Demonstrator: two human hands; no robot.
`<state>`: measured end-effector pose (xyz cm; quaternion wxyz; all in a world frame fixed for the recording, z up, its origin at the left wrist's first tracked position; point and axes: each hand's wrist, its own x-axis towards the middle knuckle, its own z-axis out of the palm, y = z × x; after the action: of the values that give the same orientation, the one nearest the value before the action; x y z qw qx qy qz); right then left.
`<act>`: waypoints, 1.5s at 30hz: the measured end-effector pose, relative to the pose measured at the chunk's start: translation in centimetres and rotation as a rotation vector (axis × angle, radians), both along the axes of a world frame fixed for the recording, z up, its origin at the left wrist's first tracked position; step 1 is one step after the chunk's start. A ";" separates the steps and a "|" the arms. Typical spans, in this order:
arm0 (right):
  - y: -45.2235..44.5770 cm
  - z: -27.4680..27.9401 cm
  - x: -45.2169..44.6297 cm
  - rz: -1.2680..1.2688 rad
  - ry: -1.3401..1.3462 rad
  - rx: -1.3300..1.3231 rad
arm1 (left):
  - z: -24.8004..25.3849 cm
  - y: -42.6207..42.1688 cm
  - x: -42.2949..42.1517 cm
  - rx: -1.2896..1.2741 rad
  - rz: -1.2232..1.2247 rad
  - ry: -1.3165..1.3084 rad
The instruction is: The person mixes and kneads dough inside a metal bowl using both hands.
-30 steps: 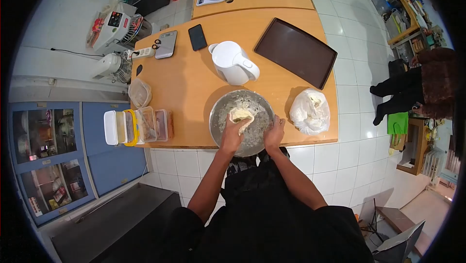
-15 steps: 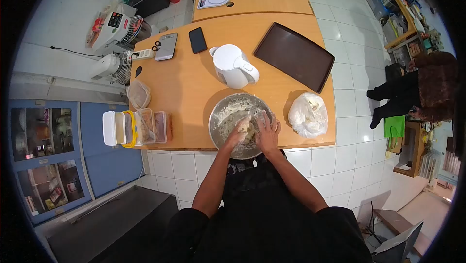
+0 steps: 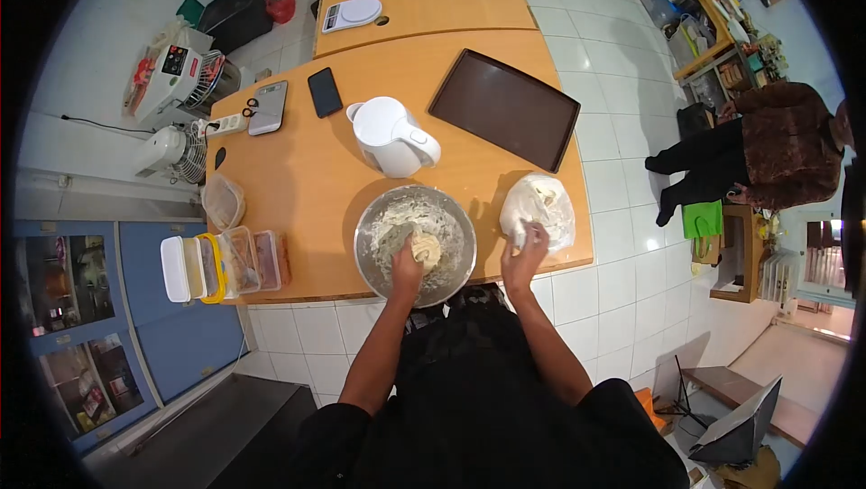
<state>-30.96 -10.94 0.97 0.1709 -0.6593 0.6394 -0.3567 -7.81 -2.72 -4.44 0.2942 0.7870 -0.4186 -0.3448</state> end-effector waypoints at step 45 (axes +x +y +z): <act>1.1 -6.4 11.8 0.793 0.367 0.425 | 13.3 0.2 1.6 0.126 -0.133 -0.175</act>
<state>-19.15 -9.85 -5.43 0.3090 -0.8546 0.4174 -0.0034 -6.25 -2.50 8.90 0.1830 0.8015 -0.4713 -0.3193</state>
